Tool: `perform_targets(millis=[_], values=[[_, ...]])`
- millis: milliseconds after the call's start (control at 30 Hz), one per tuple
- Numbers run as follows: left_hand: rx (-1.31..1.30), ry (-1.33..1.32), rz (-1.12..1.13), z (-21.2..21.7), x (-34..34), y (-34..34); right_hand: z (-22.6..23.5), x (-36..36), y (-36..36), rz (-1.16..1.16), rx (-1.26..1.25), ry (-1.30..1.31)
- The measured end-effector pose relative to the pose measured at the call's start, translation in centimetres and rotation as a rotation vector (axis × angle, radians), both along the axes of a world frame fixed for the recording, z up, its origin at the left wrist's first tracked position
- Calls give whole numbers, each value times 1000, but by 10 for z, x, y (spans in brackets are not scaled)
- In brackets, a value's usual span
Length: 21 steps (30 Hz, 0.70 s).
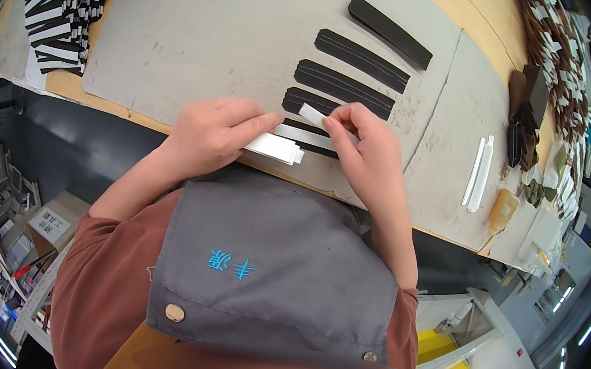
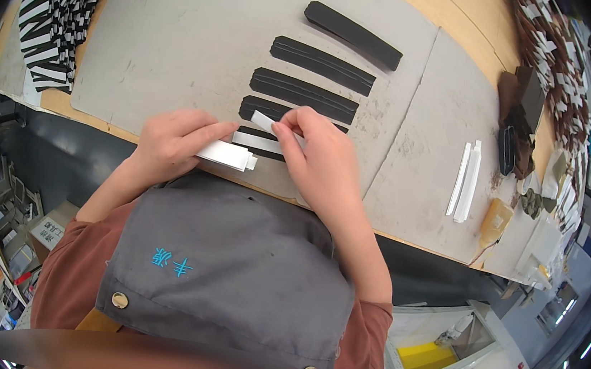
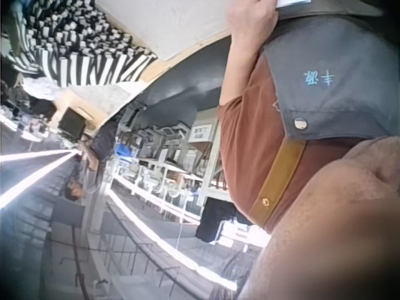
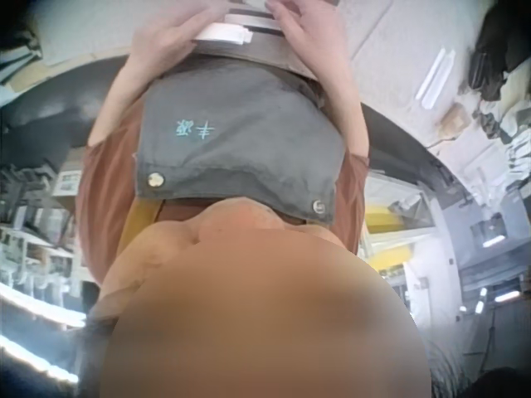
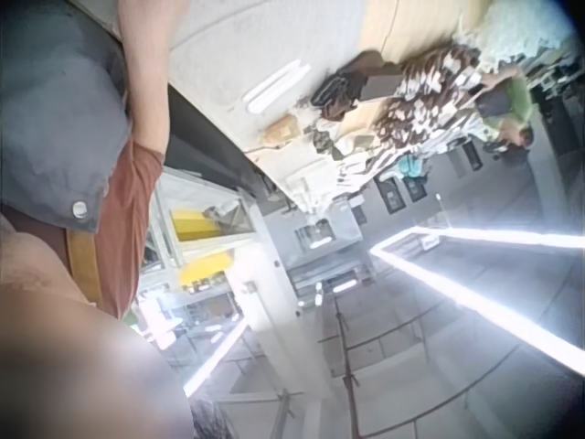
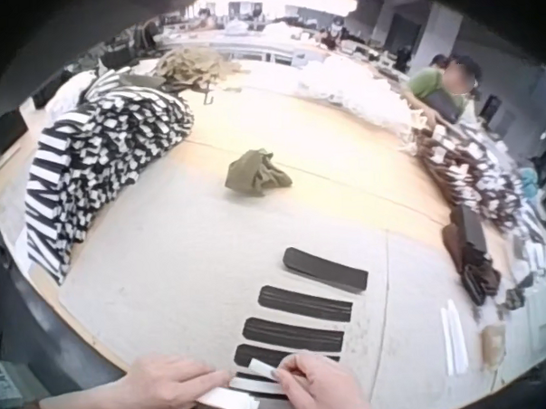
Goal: Assembling and gluing fabric or leather strap components at a workshop table.
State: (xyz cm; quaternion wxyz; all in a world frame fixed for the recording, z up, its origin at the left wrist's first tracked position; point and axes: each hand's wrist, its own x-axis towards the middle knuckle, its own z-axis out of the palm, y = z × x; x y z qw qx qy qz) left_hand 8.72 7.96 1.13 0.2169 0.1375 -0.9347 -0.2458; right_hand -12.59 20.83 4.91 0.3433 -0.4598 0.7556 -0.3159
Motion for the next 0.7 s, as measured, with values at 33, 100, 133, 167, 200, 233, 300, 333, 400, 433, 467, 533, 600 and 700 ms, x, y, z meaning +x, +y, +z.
perform_targets(millis=[33, 100, 133, 167, 200, 233, 300, 333, 400, 433, 467, 533, 600, 700], values=[[-41, -6, 23, 0, -1, 0, 0, 1, -6, 4, 4, 1], [-48, -13, 36, -6, 0, 0, -2, 5, -15, 46, 63, 81], [-68, -17, 42, -7, -2, -1, -2, 6, -18, 48, 63, 83], [-67, -16, 44, -8, -2, -2, -2, 7, -21, 57, 57, 107], [-79, -18, 37, -9, -3, -3, -3, 8, -23, 66, 51, 131], [-88, -20, 29, -10, -3, -4, -5, 8, -25, 67, 54, 131], [-83, -29, 26, -9, -4, -5, -8, 8, -27, 82, 45, 233], [-79, -38, 22, -9, -4, -6, -10, 9, -28, 83, 49, 233], [-72, -35, 22, -10, -4, -7, -11, 10, -30, 88, 48, 296], [-67, -34, 22, -11, -4, -7, -12, 10, -30, 89, 51, 295], [-65, -35, 23, -11, -4, -7, -12, 11, -30, 91, 47, 310], [-51, -36, 17, -12, -3, -7, -13, 11, -30, 92, 45, 326], [-51, -37, 16, -13, -3, -7, -13, 11, -30, 97, 31, 358], [-50, -41, 16, -13, -2, -6, -12, 12, -30, 99, 56, 354]])
